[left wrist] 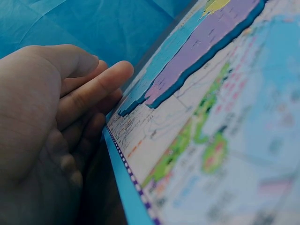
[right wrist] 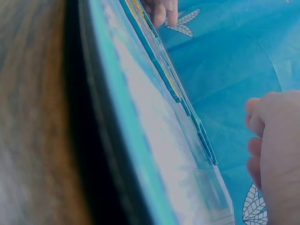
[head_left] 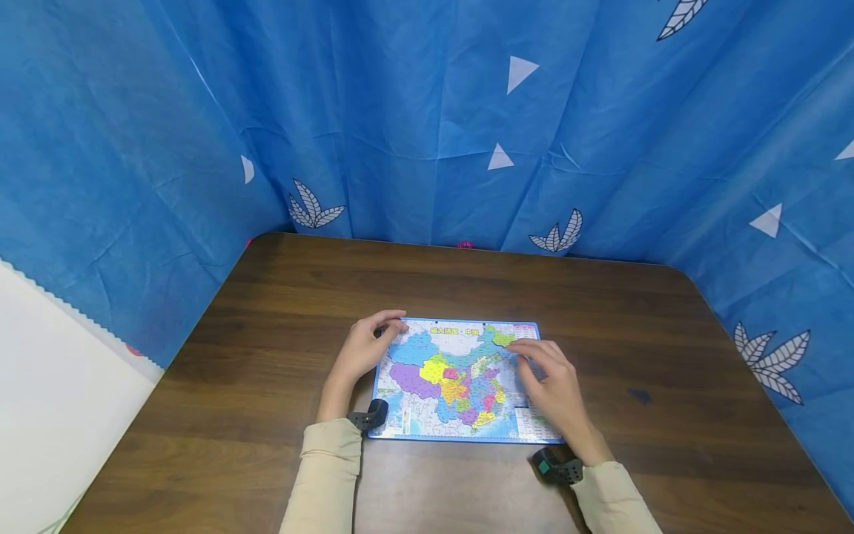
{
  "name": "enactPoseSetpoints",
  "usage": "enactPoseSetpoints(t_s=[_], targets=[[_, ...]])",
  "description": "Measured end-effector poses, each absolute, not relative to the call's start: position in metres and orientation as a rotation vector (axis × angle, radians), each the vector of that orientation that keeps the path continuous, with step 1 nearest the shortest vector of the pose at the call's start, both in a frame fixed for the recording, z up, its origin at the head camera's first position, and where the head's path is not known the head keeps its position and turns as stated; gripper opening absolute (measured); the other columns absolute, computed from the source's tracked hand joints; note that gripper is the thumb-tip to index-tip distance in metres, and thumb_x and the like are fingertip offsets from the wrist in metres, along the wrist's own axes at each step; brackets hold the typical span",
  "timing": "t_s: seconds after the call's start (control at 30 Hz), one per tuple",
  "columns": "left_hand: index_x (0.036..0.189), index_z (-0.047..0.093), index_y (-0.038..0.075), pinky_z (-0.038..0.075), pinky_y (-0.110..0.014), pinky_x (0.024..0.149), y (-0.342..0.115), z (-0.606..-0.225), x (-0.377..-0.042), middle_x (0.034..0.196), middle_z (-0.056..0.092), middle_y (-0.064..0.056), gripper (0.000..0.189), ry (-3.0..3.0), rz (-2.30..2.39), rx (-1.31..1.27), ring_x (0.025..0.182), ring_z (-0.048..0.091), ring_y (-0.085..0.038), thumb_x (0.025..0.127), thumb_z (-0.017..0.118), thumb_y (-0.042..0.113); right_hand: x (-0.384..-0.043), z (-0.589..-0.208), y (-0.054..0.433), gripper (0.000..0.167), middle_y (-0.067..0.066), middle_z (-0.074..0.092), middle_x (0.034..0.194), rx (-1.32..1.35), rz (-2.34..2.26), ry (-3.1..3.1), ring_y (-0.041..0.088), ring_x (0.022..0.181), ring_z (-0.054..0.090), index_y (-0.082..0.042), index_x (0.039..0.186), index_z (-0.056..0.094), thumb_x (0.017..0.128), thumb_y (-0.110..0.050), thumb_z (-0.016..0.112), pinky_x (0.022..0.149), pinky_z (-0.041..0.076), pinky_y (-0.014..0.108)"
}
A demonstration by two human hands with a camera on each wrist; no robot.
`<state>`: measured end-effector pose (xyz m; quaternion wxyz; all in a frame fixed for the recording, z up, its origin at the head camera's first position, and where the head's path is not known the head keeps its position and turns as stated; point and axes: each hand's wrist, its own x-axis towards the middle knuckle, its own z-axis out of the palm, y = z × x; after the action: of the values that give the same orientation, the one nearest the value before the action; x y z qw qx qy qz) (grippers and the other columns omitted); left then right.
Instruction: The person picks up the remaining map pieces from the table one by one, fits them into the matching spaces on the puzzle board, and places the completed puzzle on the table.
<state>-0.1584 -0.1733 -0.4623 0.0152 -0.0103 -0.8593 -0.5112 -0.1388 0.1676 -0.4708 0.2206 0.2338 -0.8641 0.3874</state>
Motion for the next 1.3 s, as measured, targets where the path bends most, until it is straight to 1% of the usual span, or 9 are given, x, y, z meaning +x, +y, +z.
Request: enactPoseSetpoints(t_s=[0.23, 0.33, 0.4, 0.47, 0.57, 0.67, 0.83, 1.07, 1.3], targets=[[0.135, 0.067, 0.019, 0.043, -0.054, 0.112, -0.175, -0.466, -0.156, 0.116, 0.075, -0.001, 0.033, -2.672, -1.602, -0.015, 0.124, 0.059, -0.027, 0.105, 0.06, 0.029, -0.137, -0.473, 0.166, 0.026, -0.001, 0.076, 0.112, 0.677, 1.081, -2.405, 0.022, 0.11, 0.067, -0.012, 0.107, 0.079, 0.088, 0.006, 0.073, 0.099, 0.04, 0.007], [0.135, 0.067, 0.019, 0.043, -0.054, 0.112, -0.175, -0.467, -0.154, 0.115, 0.075, -0.001, 0.033, -2.666, -1.608, -0.014, 0.124, 0.06, -0.027, 0.105, 0.06, 0.028, -0.135, -0.474, 0.165, 0.025, -0.002, 0.076, 0.114, 0.697, 1.085, -2.469, 0.023, 0.113, 0.068, -0.012, 0.107, 0.079, 0.088, 0.004, 0.075, 0.102, 0.038, 0.006], [0.135, 0.067, 0.019, 0.043, -0.054, 0.112, -0.176, -0.468, -0.153, 0.115, 0.075, -0.001, 0.032, -2.663, -1.614, -0.013, 0.124, 0.06, -0.027, 0.105, 0.06, 0.028, -0.134, -0.474, 0.165, 0.024, -0.003, 0.076, 0.115, 0.716, 1.071, -2.532, 0.022, 0.116, 0.068, -0.015, 0.108, 0.079, 0.089, 0.001, 0.075, 0.104, 0.039, 0.008], [0.135, 0.067, 0.019, 0.043, -0.054, 0.112, -0.177, -0.469, -0.153, 0.115, 0.076, -0.001, 0.032, -2.659, -1.619, -0.014, 0.124, 0.06, -0.027, 0.105, 0.06, 0.028, -0.133, -0.474, 0.165, 0.023, -0.005, 0.075, 0.116, 0.729, 1.061, -2.596, 0.021, 0.117, 0.068, -0.018, 0.108, 0.079, 0.091, -0.002, 0.075, 0.104, 0.045, 0.014], [0.135, 0.067, 0.019, 0.042, -0.054, 0.112, -0.177, -0.469, -0.152, 0.115, 0.076, -0.001, 0.032, -2.66, -1.625, -0.01, 0.125, 0.06, -0.026, 0.105, 0.059, 0.028, -0.131, -0.474, 0.164, 0.024, -0.007, 0.074, 0.117, 0.729, 1.04, -2.666, 0.018, 0.117, 0.068, -0.023, 0.109, 0.078, 0.093, -0.005, 0.074, 0.101, 0.054, 0.029], [0.135, 0.068, 0.019, 0.043, -0.054, 0.113, -0.178, -0.469, -0.151, 0.115, 0.076, -0.001, 0.032, -2.656, -1.634, -0.006, 0.125, 0.06, -0.026, 0.105, 0.059, 0.028, -0.131, -0.474, 0.164, 0.023, -0.008, 0.074, 0.118, 0.714, 1.04, -2.705, 0.018, 0.118, 0.067, -0.024, 0.109, 0.078, 0.094, -0.008, 0.074, 0.099, 0.056, 0.043], [0.135, 0.067, 0.017, 0.043, -0.053, 0.112, -0.18, -0.469, -0.15, 0.114, 0.076, 0.0, 0.032, -2.649, -1.645, -0.015, 0.124, 0.06, -0.026, 0.105, 0.059, 0.025, -0.132, -0.474, 0.162, 0.022, -0.006, 0.074, 0.118, 0.722, 1.05, -2.729, 0.021, 0.118, 0.067, -0.024, 0.11, 0.078, 0.095, -0.009, 0.073, 0.099, 0.055, 0.049], [0.136, 0.067, 0.017, 0.044, -0.053, 0.111, -0.182, -0.463, -0.155, 0.116, 0.076, -0.002, 0.033, -2.66, -1.625, -0.045, 0.123, 0.06, -0.027, 0.104, 0.06, 0.025, -0.135, -0.472, 0.159, 0.022, -0.008, 0.075, 0.116, 0.721, 1.063, -2.712, 0.018, 0.118, 0.067, -0.023, 0.108, 0.078, 0.095, -0.007, 0.072, 0.1, 0.055, 0.045], [0.136, 0.067, 0.017, 0.044, -0.052, 0.111, -0.18, -0.456, -0.161, 0.117, 0.076, -0.003, 0.033, -2.664, -1.625, -0.084, 0.125, 0.06, -0.027, 0.105, 0.06, 0.025, -0.135, -0.468, 0.162, 0.022, -0.007, 0.075, 0.116, 0.699, 1.048, -2.704, 0.019, 0.118, 0.066, -0.022, 0.108, 0.079, 0.095, -0.006, 0.071, 0.101, 0.054, 0.033]])
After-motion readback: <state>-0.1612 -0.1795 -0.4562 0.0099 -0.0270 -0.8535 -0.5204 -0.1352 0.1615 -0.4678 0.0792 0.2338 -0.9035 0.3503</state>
